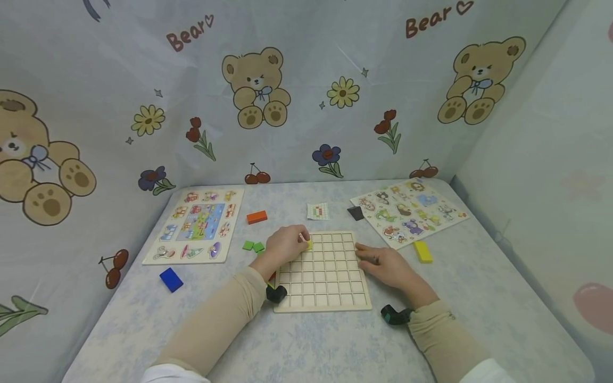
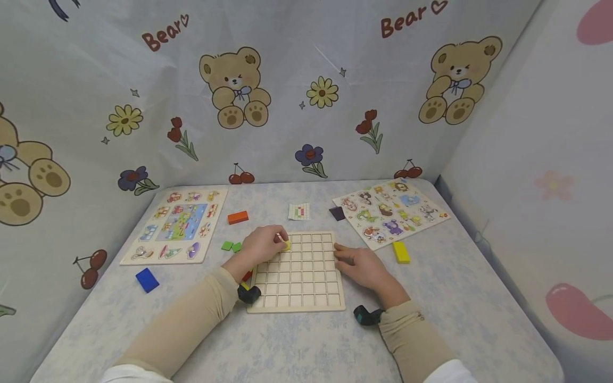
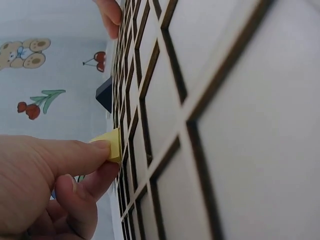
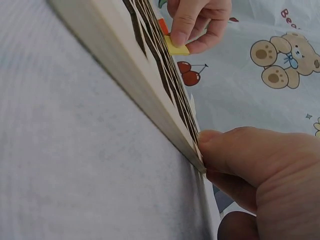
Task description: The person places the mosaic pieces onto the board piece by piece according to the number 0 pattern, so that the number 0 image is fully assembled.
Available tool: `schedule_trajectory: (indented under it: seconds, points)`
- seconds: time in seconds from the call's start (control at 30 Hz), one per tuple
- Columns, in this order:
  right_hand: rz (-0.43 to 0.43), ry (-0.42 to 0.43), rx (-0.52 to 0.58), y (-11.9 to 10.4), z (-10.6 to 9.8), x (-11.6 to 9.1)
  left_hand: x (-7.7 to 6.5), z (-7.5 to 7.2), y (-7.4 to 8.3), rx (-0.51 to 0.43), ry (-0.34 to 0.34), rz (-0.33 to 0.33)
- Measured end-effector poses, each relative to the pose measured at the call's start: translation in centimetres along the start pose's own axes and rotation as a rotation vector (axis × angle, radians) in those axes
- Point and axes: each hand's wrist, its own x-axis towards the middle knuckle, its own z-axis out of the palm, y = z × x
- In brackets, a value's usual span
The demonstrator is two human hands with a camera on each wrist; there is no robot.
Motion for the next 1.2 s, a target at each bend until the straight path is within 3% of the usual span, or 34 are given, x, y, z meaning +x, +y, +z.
schedule_trajectory:
  seconds: [0.27,0.4,0.53,0.67,0.83,0.97,1.2]
  points:
    - [0.004,-0.004,0.010,-0.1,0.0,0.1,-0.1,-0.1,-0.2,0.052,0.002,0.029]
    - [0.002,-0.002,0.006,-0.1,0.0,0.3,-0.4,-0.8,-0.3,0.028,0.003,0.015]
    - [0.016,-0.009,0.009,-0.1,0.0,0.4,-1.1,-3.0,-0.9,-0.014,0.044,-0.024]
    - [0.026,-0.012,0.007,-0.1,0.0,0.3,-2.7,-6.0,-2.6,-0.064,0.091,-0.057]
    - [0.029,-0.021,0.015,-0.3,-0.1,0.3,-5.5,-8.0,-5.3,-0.085,0.072,-0.133]
    - [0.029,-0.017,0.015,-0.2,-0.2,0.3,-6.9,-7.7,-7.0,-0.099,-0.006,-0.173]
    - [0.024,-0.006,0.028,0.3,0.0,0.3,-7.8,-5.5,-9.2,-0.138,-0.062,-0.132]
